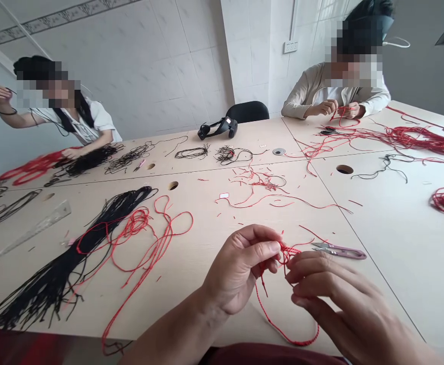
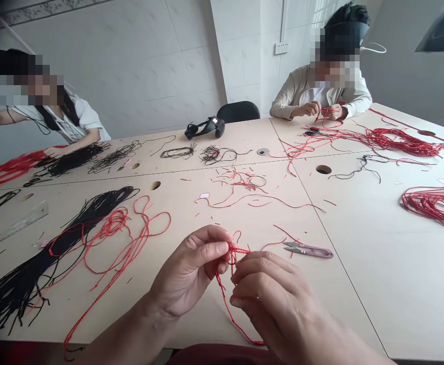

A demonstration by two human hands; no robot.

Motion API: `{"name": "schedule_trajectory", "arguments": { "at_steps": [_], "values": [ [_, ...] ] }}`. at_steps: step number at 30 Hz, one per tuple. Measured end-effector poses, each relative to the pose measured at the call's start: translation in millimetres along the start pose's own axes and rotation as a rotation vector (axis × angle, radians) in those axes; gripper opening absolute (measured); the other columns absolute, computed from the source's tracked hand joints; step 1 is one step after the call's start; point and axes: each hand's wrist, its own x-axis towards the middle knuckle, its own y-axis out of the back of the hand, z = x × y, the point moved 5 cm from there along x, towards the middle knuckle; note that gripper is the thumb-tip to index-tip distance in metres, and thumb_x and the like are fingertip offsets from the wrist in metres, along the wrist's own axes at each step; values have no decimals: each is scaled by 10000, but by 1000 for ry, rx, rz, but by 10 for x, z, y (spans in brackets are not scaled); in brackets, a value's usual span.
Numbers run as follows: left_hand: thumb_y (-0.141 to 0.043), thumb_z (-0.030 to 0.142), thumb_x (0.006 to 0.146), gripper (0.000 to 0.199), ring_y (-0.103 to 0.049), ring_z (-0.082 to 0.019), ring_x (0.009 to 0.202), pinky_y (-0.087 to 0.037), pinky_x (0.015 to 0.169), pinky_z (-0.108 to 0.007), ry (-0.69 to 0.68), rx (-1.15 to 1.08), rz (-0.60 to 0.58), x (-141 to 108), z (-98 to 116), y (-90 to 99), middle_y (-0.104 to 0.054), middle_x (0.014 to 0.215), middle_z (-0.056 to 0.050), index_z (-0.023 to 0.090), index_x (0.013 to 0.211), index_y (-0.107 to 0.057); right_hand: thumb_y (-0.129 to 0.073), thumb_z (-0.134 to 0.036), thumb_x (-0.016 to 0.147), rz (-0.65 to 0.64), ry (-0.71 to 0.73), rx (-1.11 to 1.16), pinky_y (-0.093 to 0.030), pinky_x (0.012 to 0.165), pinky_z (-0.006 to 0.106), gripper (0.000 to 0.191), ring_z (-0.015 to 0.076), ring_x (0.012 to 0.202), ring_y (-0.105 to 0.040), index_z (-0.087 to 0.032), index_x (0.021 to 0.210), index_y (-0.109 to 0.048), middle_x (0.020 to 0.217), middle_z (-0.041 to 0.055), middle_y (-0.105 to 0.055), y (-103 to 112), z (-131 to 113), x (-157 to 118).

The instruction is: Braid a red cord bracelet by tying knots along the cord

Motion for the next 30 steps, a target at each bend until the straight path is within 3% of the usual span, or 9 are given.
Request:
{"name": "schedule_trajectory", "arguments": {
  "at_steps": [7, 17, 26, 28, 30],
  "values": [
    [-832, 148, 701, 127, -567, -50, 523, -480, 451, -122, -34, -9, 52, 37, 44, -9, -652, 670, 16, 145, 757, -719, -468, -114, 1009, -52, 38, 19, -578, 817, 224, 153, 144, 930, -697, -210, 953, -572, 913, 49, -724, -7, -13, -48],
    [-726, 197, 833, 136, -605, -59, 547, -525, 427, -139, -421, 274, 126, 98, 229, 17, -560, 778, 53, 193, 862, -593, -510, -149, 1014, -72, 67, 83, -581, 778, 189, 156, 128, 847, -705, -195, 913, -619, 845, 50, -711, 38, -107, -44],
    [-653, 131, 884, 140, -624, -32, 505, -545, 467, -139, -448, 269, 81, 46, 304, -17, -552, 791, 84, 210, 910, -541, -445, -202, 1052, -111, 59, 208, -576, 747, 198, 242, 115, 784, -684, -171, 887, -619, 796, 51, -690, 66, -103, -51],
    [-650, 130, 882, 138, -631, -31, 506, -544, 462, -138, -416, 278, 52, 70, 313, -20, -541, 812, 83, 209, 926, -547, -488, -291, 1041, -114, 34, 280, -584, 796, 215, 209, 126, 817, -688, -191, 916, -624, 804, 39, -695, 67, -28, -58],
    [-647, 131, 883, 137, -638, -29, 512, -548, 461, -140, -372, 294, 3, 92, 315, -36, -532, 851, 78, 210, 954, -561, -516, -449, 1010, -20, -63, 366, -582, 883, 247, 254, 158, 959, -694, -227, 1029, -639, 922, 45, -721, 90, 135, -71]
  ]
}}
